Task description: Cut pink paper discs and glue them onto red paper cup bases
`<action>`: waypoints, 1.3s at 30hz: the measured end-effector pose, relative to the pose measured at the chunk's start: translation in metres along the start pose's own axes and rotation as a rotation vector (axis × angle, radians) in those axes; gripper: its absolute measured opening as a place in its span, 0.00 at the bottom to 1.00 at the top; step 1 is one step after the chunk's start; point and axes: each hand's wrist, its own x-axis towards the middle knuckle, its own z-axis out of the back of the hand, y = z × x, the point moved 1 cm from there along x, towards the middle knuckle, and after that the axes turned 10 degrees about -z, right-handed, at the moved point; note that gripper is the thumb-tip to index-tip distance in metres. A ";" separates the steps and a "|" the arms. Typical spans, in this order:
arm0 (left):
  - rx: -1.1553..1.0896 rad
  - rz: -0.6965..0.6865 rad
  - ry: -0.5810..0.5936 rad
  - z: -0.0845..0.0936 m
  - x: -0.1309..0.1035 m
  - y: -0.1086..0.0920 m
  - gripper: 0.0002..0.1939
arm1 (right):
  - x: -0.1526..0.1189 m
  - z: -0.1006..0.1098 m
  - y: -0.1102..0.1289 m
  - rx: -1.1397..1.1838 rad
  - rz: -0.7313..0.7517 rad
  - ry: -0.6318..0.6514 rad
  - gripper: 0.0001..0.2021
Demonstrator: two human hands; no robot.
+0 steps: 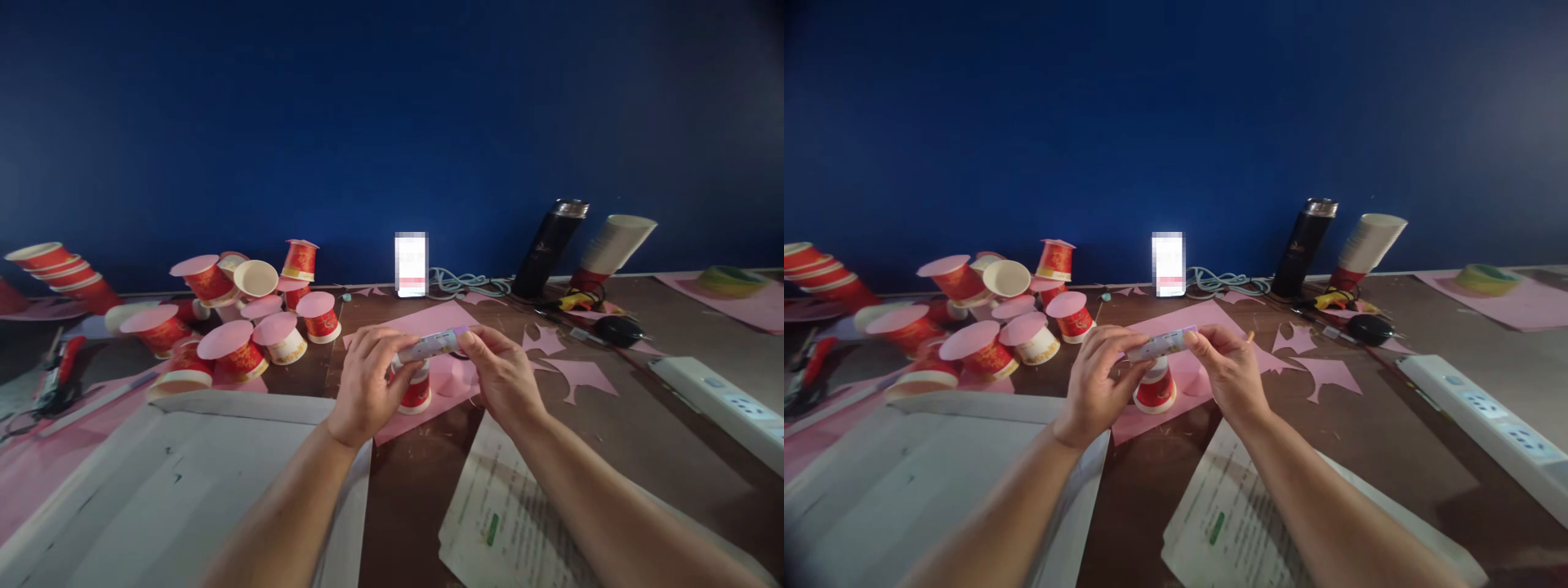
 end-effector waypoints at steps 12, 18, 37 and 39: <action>-0.009 0.073 -0.021 -0.002 -0.002 0.005 0.11 | -0.003 -0.002 0.007 0.186 -0.009 0.137 0.15; -0.021 0.063 -0.011 0.000 0.000 0.004 0.12 | 0.000 -0.003 0.006 0.220 -0.011 0.105 0.10; -0.048 0.043 -0.024 0.000 0.000 0.002 0.12 | -0.001 0.000 0.007 -0.016 0.029 0.041 0.16; -0.051 0.066 -0.028 0.000 -0.001 0.004 0.13 | -0.002 -0.002 0.005 0.056 0.047 0.113 0.16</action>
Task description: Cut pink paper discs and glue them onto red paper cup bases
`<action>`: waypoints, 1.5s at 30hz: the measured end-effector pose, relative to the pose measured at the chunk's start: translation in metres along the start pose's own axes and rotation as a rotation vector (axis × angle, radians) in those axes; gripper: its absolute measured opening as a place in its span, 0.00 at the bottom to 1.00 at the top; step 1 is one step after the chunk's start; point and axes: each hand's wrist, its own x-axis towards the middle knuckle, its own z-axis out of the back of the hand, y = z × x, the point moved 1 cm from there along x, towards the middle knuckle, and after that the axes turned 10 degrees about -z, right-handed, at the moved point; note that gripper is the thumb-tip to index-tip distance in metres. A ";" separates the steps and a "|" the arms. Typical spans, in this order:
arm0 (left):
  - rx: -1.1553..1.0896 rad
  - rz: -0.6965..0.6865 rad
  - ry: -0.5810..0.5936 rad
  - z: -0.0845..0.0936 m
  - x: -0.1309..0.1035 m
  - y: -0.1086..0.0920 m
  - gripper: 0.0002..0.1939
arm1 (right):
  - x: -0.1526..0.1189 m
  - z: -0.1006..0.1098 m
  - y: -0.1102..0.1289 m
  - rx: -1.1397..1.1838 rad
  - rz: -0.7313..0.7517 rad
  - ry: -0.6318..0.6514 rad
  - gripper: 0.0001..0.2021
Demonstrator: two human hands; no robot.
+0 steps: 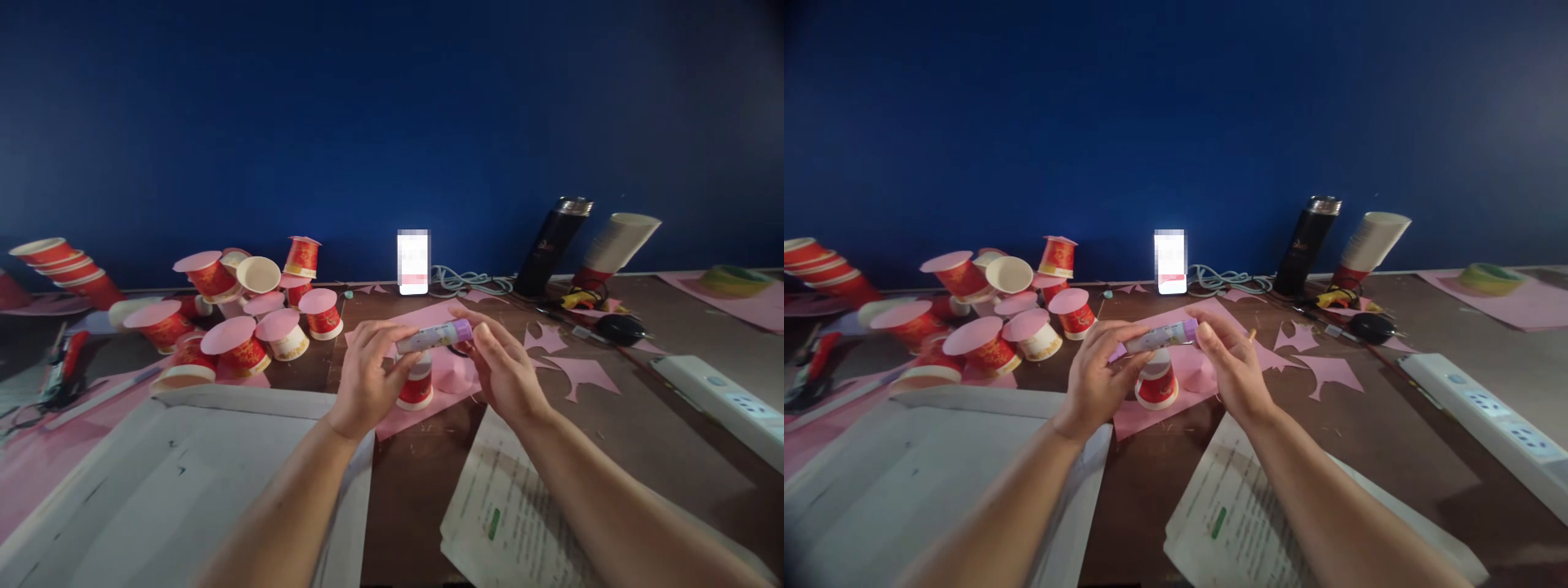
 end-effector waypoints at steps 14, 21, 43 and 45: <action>-0.012 -0.015 0.003 0.001 0.003 -0.003 0.13 | 0.000 -0.001 -0.001 0.046 -0.036 0.055 0.19; -0.139 0.050 0.034 0.001 0.001 -0.009 0.23 | -0.005 -0.009 -0.002 0.087 -0.126 0.220 0.13; -0.105 0.544 0.499 -0.009 -0.008 0.012 0.23 | -0.001 -0.005 -0.003 -0.352 0.056 0.017 0.14; -0.106 0.541 0.513 -0.009 -0.007 0.011 0.23 | 0.001 -0.004 -0.004 -0.364 0.058 -0.007 0.14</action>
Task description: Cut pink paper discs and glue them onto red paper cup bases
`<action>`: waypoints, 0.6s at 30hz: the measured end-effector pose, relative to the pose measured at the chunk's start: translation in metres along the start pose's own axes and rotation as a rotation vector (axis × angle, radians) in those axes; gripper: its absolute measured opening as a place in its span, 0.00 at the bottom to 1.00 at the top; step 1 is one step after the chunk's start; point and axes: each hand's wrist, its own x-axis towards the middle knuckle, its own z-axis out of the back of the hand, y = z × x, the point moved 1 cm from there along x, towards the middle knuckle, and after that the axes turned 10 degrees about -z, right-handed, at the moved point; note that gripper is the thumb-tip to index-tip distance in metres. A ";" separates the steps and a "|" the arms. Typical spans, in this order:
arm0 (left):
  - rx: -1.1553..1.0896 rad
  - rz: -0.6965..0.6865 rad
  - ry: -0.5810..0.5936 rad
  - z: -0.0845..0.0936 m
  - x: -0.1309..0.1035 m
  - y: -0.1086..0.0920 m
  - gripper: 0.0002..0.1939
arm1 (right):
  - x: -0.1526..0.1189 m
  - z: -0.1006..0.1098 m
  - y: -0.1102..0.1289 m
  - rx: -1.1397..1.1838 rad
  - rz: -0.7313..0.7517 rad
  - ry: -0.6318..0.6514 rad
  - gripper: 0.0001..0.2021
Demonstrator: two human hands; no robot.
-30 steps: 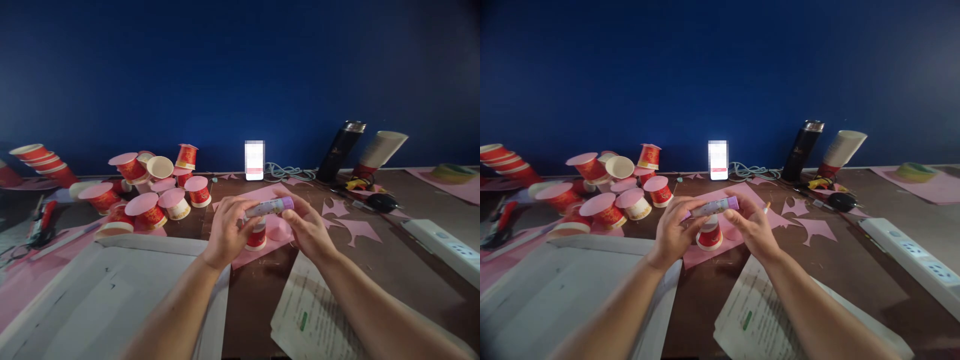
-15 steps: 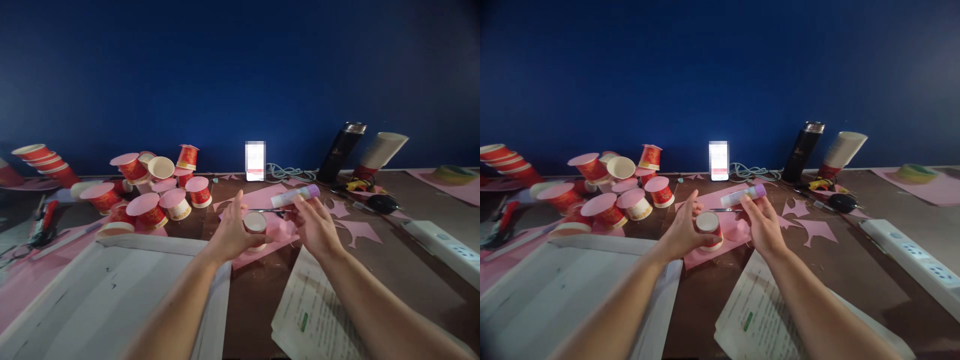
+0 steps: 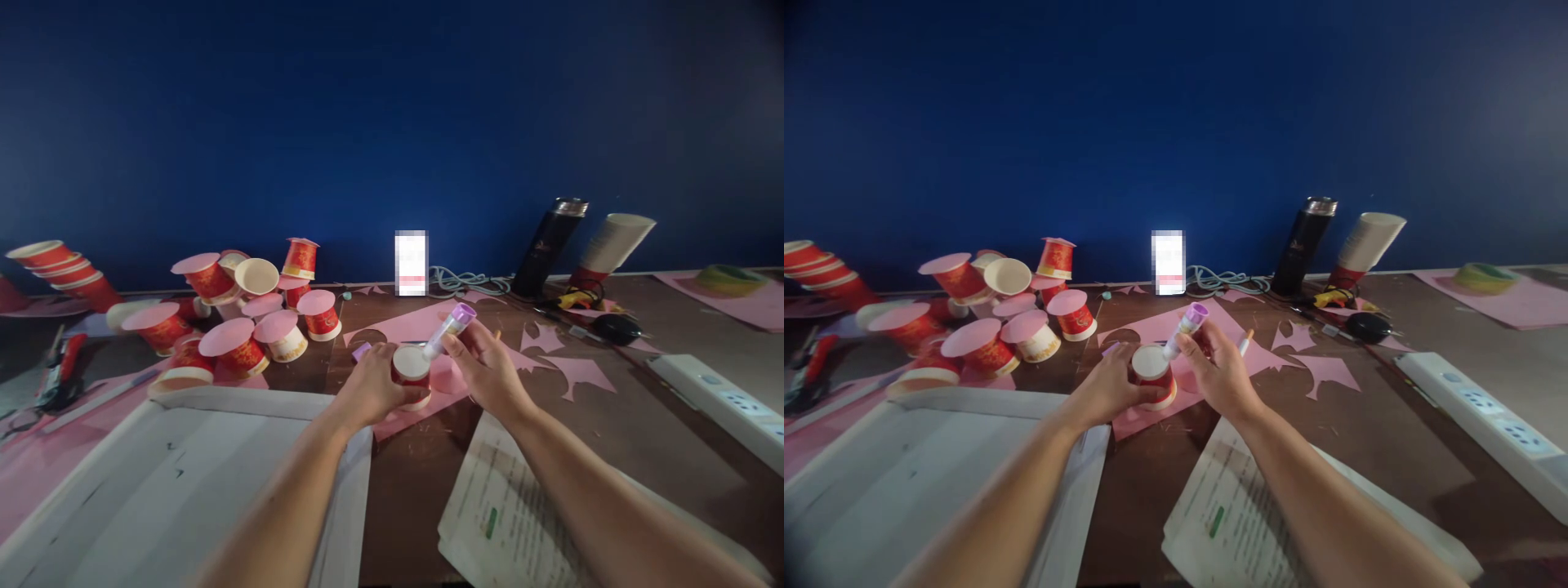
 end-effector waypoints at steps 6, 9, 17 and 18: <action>-0.107 -0.050 0.018 0.001 -0.001 -0.001 0.26 | 0.003 0.001 -0.004 0.073 -0.020 -0.066 0.13; -0.162 -0.045 0.014 0.006 -0.002 0.002 0.34 | 0.002 0.000 -0.004 0.118 -0.021 -0.056 0.17; -0.197 -0.018 0.038 0.001 -0.004 0.001 0.32 | -0.003 -0.002 -0.001 0.010 0.046 0.087 0.20; -0.167 -0.012 -0.005 -0.002 -0.004 0.001 0.32 | -0.003 -0.002 -0.001 -0.002 0.043 0.083 0.21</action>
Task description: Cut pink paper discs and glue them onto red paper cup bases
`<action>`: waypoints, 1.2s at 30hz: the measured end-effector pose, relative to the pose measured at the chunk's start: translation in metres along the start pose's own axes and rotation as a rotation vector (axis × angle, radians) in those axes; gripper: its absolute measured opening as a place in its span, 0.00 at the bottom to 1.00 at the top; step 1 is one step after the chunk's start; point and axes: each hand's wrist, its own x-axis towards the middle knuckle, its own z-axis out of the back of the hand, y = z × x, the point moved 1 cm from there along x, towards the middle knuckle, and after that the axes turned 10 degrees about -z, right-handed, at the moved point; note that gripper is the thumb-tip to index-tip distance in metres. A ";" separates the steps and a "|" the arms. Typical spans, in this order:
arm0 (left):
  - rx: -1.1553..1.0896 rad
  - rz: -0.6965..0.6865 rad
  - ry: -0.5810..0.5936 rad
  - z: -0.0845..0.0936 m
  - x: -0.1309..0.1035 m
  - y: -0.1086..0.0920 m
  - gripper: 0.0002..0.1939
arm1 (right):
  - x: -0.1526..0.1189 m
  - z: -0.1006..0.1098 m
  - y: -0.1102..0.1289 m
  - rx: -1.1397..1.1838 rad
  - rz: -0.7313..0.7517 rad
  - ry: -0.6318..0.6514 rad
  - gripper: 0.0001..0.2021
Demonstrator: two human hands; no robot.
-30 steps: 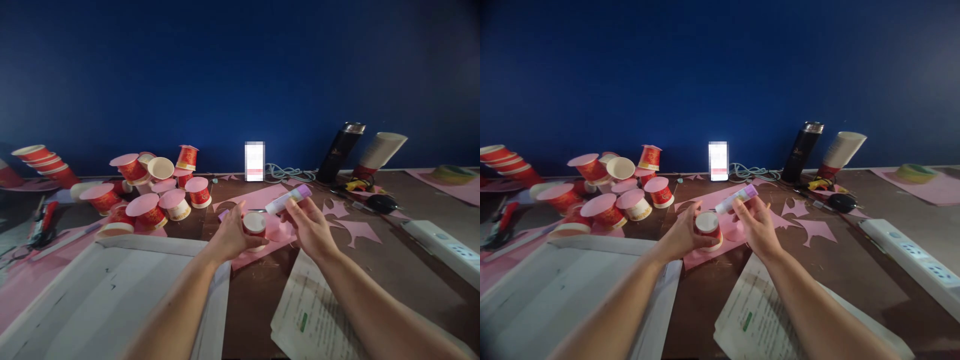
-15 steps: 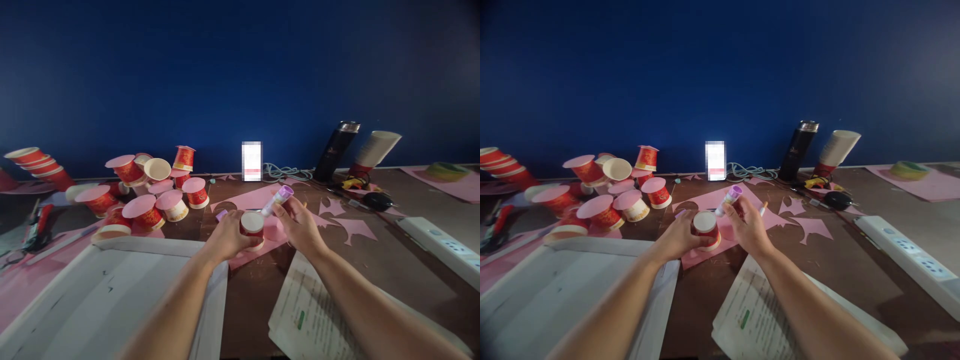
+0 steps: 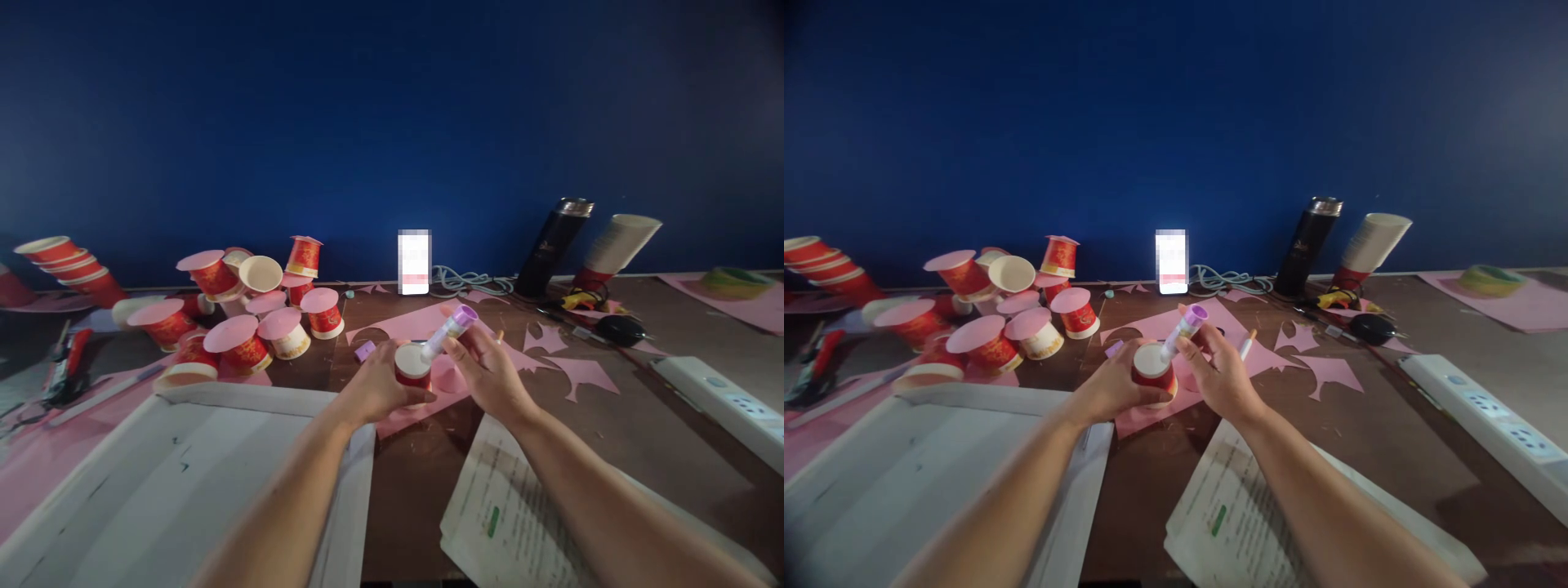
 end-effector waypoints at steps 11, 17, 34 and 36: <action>0.184 -0.112 -0.043 0.002 0.005 0.000 0.22 | 0.006 0.002 -0.008 0.026 -0.029 -0.136 0.18; 0.003 -0.081 0.020 0.007 0.002 -0.005 0.22 | 0.000 -0.002 -0.004 0.077 0.012 -0.079 0.20; 0.079 0.084 -0.041 -0.004 0.002 0.000 0.42 | 0.004 -0.001 -0.008 0.162 -0.006 -0.189 0.16; 0.094 0.109 -0.017 -0.005 0.003 0.000 0.36 | 0.002 -0.003 -0.005 0.168 0.005 -0.132 0.18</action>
